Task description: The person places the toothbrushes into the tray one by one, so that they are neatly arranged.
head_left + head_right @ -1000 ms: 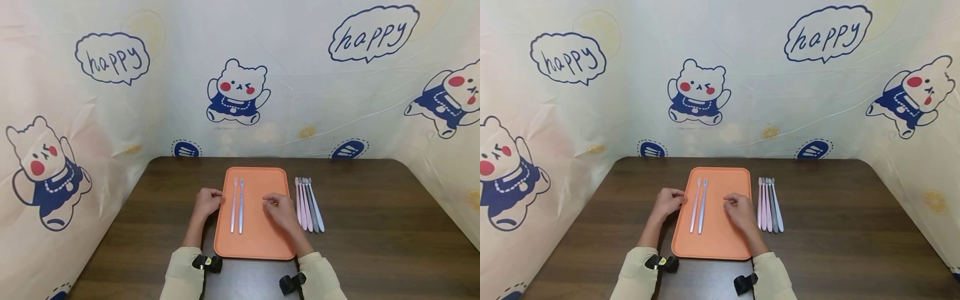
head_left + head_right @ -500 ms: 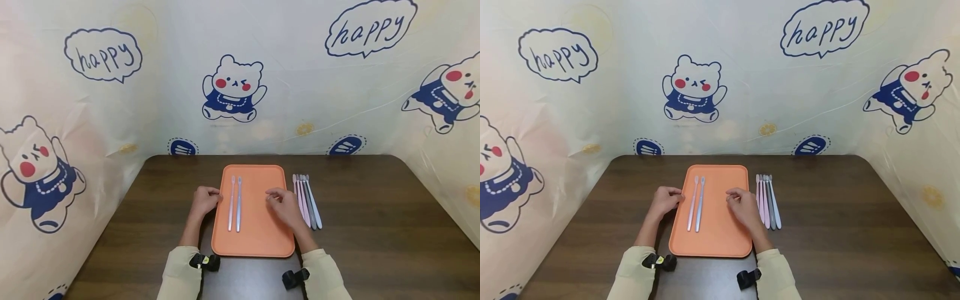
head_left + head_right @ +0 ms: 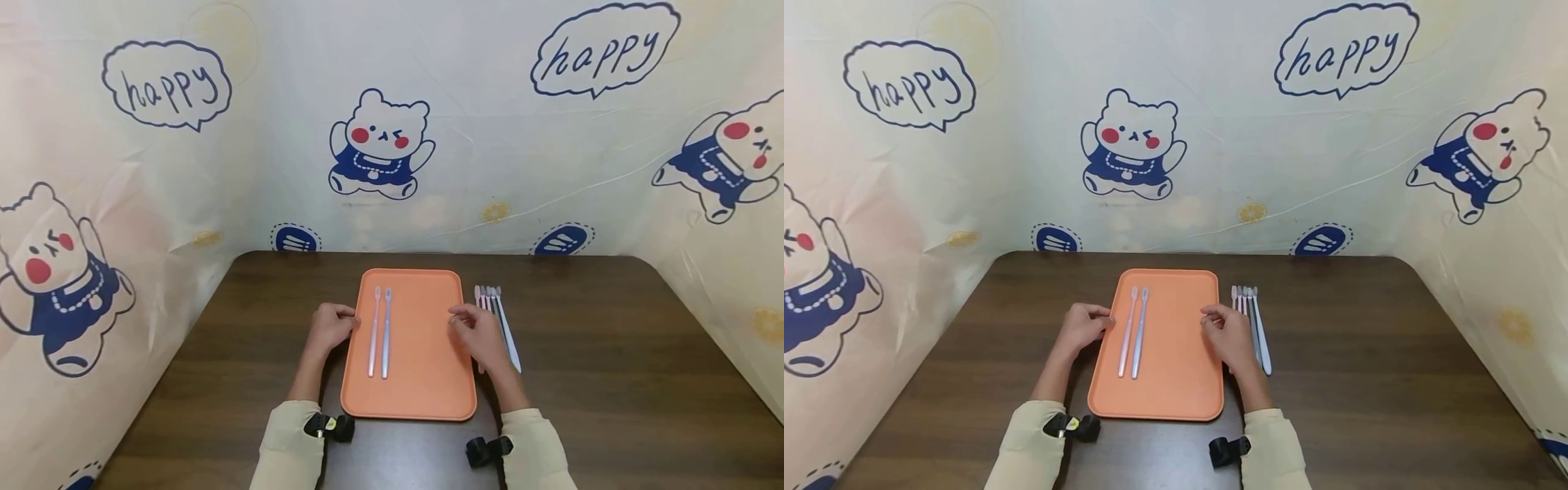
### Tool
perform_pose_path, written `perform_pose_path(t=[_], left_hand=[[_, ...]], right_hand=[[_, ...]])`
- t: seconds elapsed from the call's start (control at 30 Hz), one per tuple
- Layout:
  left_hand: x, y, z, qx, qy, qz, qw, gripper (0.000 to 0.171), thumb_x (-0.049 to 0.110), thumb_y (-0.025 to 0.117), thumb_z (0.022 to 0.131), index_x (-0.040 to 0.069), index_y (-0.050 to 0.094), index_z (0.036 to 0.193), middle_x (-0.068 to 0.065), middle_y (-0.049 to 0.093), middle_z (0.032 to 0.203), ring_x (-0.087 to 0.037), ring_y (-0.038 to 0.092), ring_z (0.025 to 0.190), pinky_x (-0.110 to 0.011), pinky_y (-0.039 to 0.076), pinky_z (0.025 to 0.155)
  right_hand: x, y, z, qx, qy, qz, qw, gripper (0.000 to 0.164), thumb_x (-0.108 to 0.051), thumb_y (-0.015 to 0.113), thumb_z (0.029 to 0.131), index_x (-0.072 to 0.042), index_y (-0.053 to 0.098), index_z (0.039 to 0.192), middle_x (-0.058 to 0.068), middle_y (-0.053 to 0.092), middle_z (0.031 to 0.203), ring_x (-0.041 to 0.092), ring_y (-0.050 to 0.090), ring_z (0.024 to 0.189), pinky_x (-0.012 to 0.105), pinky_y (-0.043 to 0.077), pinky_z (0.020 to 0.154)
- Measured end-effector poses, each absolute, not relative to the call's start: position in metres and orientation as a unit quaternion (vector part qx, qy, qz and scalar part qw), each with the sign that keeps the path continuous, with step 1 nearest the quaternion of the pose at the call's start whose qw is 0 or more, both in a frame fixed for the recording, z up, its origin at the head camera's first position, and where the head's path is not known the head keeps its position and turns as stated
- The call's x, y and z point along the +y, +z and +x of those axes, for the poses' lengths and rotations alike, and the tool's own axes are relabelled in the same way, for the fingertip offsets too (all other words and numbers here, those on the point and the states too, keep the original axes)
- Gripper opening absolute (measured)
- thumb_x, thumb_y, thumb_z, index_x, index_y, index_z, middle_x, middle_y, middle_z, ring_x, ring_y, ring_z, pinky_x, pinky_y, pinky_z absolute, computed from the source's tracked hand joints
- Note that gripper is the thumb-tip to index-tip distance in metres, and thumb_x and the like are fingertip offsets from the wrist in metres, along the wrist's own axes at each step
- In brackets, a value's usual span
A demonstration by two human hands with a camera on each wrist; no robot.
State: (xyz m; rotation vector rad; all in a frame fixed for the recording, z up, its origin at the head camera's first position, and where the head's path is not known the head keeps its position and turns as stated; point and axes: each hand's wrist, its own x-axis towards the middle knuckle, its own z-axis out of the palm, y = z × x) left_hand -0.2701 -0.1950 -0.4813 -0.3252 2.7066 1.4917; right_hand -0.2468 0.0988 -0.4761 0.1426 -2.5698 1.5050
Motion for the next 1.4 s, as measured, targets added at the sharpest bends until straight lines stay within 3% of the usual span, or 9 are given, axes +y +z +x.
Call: perform_pose_path(t=[0.3, 0.7, 0.93, 1.23, 1.4], left_hand=[[-0.195, -0.479, -0.269, 0.869, 0.482, -0.108, 0.024, 0.026, 0.011, 0.068, 0.089, -0.002, 0.075, 0.111, -0.020, 0.076, 0.101, -0.016, 0.071, 0.073, -0.031, 0.061, 0.068], [-0.194, -0.478, -0.270, 0.871, 0.478, -0.110, 0.023, 0.026, 0.011, 0.068, 0.089, -0.002, 0.076, 0.111, -0.020, 0.076, 0.101, -0.014, 0.070, 0.072, -0.030, 0.060, 0.067], [-0.194, -0.478, -0.269, 0.871, 0.480, -0.105, 0.022, 0.027, 0.011, 0.068, 0.089, -0.003, 0.075, 0.111, -0.020, 0.076, 0.101, -0.015, 0.070, 0.072, -0.030, 0.060, 0.066], [-0.195, -0.480, -0.270, 0.867, 0.486, -0.105, 0.023, 0.027, 0.011, 0.068, 0.090, -0.003, 0.075, 0.112, -0.021, 0.075, 0.102, -0.014, 0.070, 0.073, -0.030, 0.060, 0.067], [-0.195, -0.480, -0.270, 0.867, 0.485, -0.109, 0.028, 0.027, 0.012, 0.068, 0.091, -0.002, 0.075, 0.113, -0.020, 0.075, 0.103, -0.015, 0.069, 0.075, -0.030, 0.060, 0.068]], right_hand=[[0.116, -0.476, -0.249, -0.864, 0.498, 0.040, 0.069, 0.022, -0.007, 0.068, 0.094, 0.001, 0.074, 0.113, 0.018, 0.075, 0.099, 0.018, 0.066, 0.082, 0.017, 0.052, 0.070], [0.156, -0.469, -0.248, -0.871, 0.488, -0.011, 0.056, 0.028, -0.010, 0.064, 0.097, 0.003, 0.070, 0.120, 0.024, 0.073, 0.105, 0.007, 0.061, 0.078, 0.017, 0.049, 0.065], [0.180, -0.470, -0.246, -0.885, 0.460, -0.038, 0.057, 0.031, -0.013, 0.063, 0.098, 0.003, 0.068, 0.124, 0.025, 0.072, 0.113, 0.025, 0.069, 0.096, 0.016, 0.049, 0.072], [0.198, -0.476, -0.242, -0.909, 0.412, -0.055, 0.010, 0.035, -0.018, 0.058, 0.101, 0.001, 0.065, 0.130, 0.024, 0.069, 0.121, 0.034, 0.063, 0.107, 0.045, 0.053, 0.092], [0.200, -0.476, -0.241, -0.916, 0.397, -0.061, -0.009, 0.037, -0.017, 0.061, 0.099, 0.001, 0.064, 0.131, 0.023, 0.069, 0.116, 0.030, 0.063, 0.099, 0.039, 0.053, 0.086]])
